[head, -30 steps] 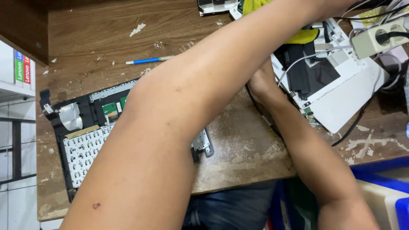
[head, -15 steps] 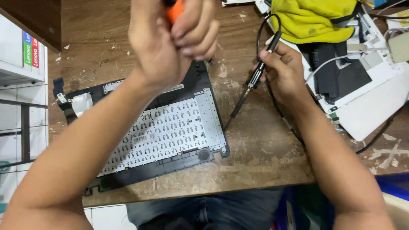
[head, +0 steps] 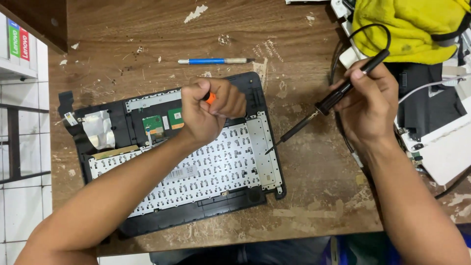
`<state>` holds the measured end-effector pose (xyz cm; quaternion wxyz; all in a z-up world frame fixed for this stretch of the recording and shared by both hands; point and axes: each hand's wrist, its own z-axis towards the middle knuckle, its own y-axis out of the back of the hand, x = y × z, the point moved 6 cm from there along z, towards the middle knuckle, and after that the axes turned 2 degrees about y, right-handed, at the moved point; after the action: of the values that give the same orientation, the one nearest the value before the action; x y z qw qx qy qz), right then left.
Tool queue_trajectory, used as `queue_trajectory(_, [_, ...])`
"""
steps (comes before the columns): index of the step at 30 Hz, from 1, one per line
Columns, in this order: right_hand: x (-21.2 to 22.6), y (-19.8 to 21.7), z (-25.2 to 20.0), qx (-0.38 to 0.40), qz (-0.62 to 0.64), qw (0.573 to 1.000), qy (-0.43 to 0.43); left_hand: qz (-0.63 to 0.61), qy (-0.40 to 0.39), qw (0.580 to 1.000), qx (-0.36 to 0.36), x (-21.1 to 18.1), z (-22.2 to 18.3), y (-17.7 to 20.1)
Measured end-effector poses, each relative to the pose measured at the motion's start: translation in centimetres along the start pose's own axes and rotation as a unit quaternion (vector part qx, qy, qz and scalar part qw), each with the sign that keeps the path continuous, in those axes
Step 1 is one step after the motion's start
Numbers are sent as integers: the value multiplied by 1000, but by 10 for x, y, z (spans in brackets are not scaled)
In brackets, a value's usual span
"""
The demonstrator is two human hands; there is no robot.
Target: Using a soldering iron to melt plastic rivets on a laptop keyboard assembly to secure the keyboard to the palmrest.
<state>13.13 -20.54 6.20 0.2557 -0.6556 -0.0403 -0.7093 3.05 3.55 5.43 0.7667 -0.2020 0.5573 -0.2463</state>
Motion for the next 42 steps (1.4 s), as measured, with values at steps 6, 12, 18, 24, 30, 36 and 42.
queue_trajectory(6, [1,2,1,-6,-5,1000,24,6,38,999,-8,1,-1,-1])
queue_trajectory(12, [0,9,-2,-63,-8,997,43,-33,63,996,-45,14,0,20])
queue_trajectory(18, [9,12,-9,-97,-91,987,94,-20,44,999,-21,13,-1,16])
queue_trajectory(24, [15,9,-14,-56,-161,963,209,-22,35,999,-19,14,1,17])
queue_trajectory(30, [25,3,-23,-57,-209,934,283,-8,28,999,-33,9,1,13])
queue_trajectory(36, [36,-13,-30,-64,-229,922,305,-17,40,998,-47,11,-1,11])
queue_trajectory(42, [30,8,-28,-73,-198,940,266,86,-91,992,22,-7,-10,-13])
